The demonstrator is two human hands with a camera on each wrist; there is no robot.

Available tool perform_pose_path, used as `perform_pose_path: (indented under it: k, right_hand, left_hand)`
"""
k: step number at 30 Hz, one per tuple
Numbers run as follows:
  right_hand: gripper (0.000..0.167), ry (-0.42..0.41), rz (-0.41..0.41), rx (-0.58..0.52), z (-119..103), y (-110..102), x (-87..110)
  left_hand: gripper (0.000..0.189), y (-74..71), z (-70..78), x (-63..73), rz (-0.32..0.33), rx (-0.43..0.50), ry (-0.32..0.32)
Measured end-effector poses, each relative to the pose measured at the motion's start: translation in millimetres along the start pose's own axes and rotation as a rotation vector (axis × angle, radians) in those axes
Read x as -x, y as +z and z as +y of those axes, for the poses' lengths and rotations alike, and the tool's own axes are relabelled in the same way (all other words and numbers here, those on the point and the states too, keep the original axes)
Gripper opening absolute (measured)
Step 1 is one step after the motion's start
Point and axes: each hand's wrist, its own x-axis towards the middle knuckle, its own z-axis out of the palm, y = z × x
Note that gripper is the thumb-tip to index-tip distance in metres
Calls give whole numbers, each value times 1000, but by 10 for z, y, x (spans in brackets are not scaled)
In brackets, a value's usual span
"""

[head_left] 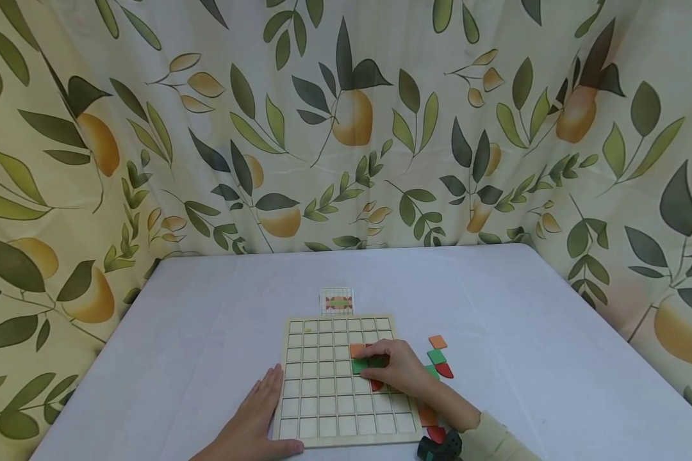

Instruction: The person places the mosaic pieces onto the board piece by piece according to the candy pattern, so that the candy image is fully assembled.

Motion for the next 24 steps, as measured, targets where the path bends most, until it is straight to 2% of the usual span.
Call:
perform_pose_path:
  k: [16, 24]
  right_hand:
    - [22, 37, 2, 22, -15, 15, -9]
    - [22, 37, 24, -52, -18, -55, -25]
  left_hand:
    - [120, -9, 1, 12, -7, 0, 14]
    - [120, -9, 4, 6, -2, -4, 6]
